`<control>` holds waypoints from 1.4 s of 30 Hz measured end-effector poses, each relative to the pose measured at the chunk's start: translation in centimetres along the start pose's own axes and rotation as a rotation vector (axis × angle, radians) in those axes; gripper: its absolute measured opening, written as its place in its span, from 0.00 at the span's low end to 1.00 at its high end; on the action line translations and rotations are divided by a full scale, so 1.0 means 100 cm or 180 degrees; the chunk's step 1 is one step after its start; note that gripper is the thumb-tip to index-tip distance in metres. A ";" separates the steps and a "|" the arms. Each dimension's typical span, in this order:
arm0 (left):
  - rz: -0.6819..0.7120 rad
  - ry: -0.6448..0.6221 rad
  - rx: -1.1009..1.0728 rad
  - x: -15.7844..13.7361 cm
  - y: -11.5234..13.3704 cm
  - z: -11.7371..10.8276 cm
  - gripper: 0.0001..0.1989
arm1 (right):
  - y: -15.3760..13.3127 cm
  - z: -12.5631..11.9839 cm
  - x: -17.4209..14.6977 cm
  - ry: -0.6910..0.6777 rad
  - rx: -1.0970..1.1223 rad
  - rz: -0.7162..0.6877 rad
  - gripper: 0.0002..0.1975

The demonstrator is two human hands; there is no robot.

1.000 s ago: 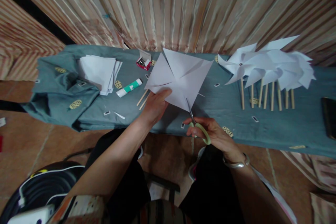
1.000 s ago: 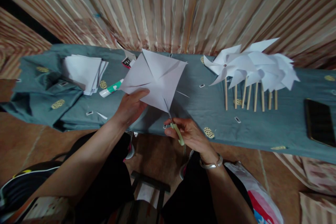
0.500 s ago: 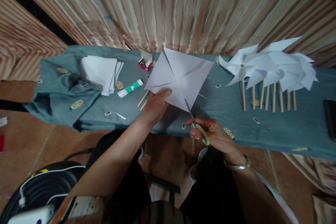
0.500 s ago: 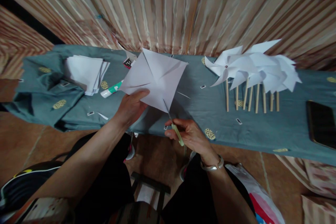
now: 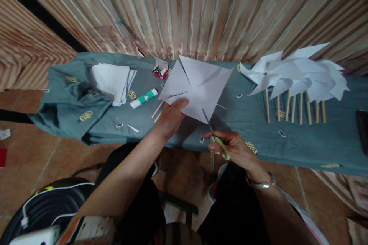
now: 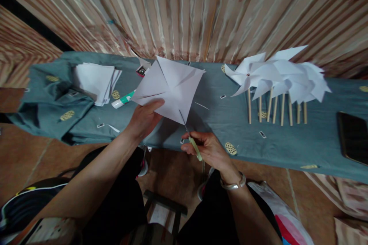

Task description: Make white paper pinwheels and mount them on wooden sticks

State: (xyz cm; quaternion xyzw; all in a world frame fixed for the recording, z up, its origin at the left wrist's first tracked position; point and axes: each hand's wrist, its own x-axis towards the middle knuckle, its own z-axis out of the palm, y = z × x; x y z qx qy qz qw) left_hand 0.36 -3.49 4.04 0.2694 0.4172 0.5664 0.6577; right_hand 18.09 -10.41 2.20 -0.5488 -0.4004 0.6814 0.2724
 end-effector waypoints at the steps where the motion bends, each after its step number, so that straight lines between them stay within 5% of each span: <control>1: 0.0006 -0.0005 -0.0001 0.000 0.000 0.000 0.10 | 0.000 0.000 0.000 0.0009 0.0011 0.0005 0.28; 21: 0.0425 -0.0319 0.0481 0.004 -0.008 -0.008 0.13 | 0.000 0.000 0.000 -0.0005 0.0104 -0.0041 0.26; 42: 0.0038 -0.0277 0.0725 -0.006 -0.014 -0.006 0.19 | 0.003 -0.003 0.001 0.0058 -0.0081 -0.0174 0.23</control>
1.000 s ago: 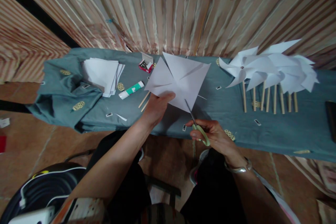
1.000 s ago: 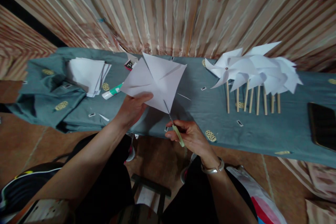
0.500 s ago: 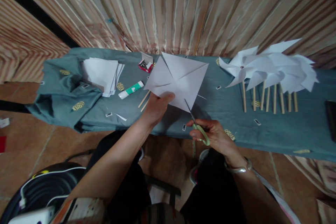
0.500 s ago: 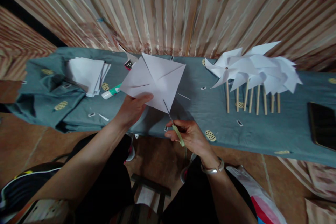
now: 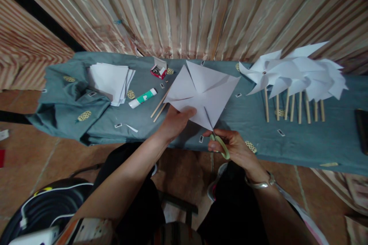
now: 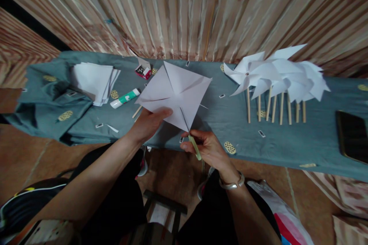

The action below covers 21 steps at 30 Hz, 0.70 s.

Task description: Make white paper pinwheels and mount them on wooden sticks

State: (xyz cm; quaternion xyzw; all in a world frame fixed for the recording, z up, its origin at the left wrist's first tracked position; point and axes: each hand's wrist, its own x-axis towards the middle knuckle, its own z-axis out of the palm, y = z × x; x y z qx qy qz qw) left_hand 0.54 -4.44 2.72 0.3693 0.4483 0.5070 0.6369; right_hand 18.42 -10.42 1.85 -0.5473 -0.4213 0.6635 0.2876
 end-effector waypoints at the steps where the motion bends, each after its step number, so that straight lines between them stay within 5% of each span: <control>1: -0.0009 0.0015 0.0001 0.000 0.000 0.000 0.18 | 0.000 0.000 0.000 0.0005 0.0001 -0.0006 0.23; 21: -0.0130 0.0070 -0.0089 -0.001 -0.003 -0.001 0.18 | 0.005 -0.001 0.003 0.0006 0.0125 -0.0054 0.23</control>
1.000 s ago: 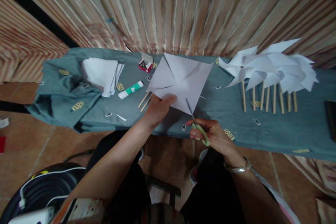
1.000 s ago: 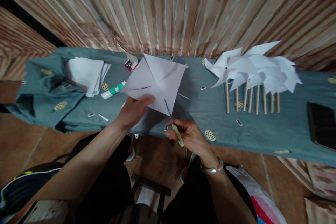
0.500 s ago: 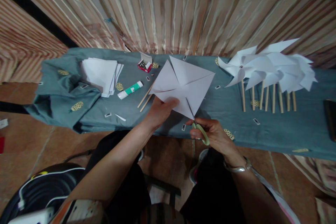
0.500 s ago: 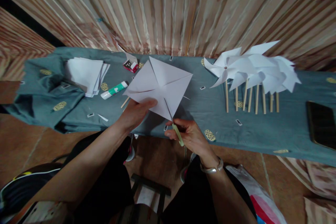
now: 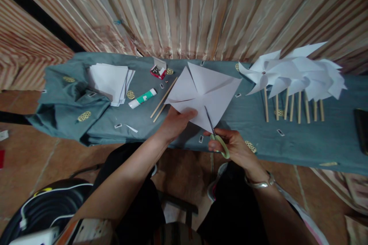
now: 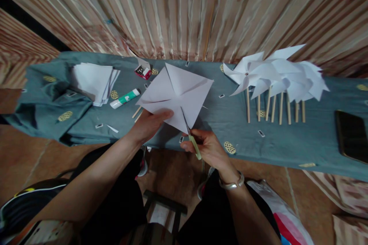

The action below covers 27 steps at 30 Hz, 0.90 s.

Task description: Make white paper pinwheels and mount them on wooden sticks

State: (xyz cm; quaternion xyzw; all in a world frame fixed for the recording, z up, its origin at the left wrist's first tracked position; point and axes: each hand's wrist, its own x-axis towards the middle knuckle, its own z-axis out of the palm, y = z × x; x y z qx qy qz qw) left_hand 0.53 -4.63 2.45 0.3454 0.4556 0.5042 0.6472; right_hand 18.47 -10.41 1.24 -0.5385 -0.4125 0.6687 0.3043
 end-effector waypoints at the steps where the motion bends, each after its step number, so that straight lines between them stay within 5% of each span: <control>1: -0.0015 0.0000 0.0004 0.000 -0.001 0.000 0.18 | 0.000 0.000 0.000 -0.0003 -0.0030 -0.0019 0.22; 27: -0.0090 -0.0081 0.0220 -0.001 -0.005 0.000 0.17 | 0.006 0.000 0.002 0.0059 0.0060 -0.0189 0.21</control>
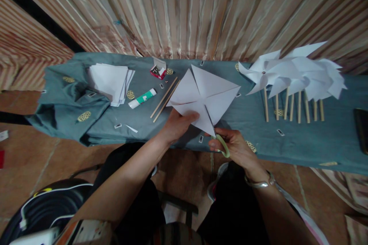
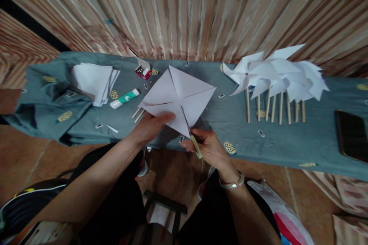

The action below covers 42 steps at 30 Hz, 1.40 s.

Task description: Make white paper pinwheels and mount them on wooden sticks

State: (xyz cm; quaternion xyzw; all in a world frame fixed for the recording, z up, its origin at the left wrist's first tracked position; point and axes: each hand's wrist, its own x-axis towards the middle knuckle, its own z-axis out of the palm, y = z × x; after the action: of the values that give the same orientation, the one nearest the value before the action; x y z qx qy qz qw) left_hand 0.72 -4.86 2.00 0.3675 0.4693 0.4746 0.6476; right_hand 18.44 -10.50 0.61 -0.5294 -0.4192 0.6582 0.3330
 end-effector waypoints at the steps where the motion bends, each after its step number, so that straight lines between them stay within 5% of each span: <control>1: 0.0013 0.0001 0.0042 0.000 0.000 0.000 0.17 | 0.000 0.000 0.000 0.0014 0.0017 0.0002 0.21; 25: 0.0048 0.0040 0.0060 0.000 -0.004 0.000 0.17 | -0.006 0.005 0.001 0.0078 -0.0001 0.0139 0.24; 42: -0.0069 -0.0033 -0.0029 0.002 -0.005 0.001 0.15 | -0.006 -0.002 -0.005 -0.0141 -0.0772 0.0029 0.22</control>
State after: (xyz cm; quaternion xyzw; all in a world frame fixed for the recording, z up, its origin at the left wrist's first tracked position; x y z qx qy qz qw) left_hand 0.94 -4.84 1.52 0.3618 0.4677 0.4678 0.6569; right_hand 18.74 -10.65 1.32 -0.5530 -0.5006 0.6156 0.2542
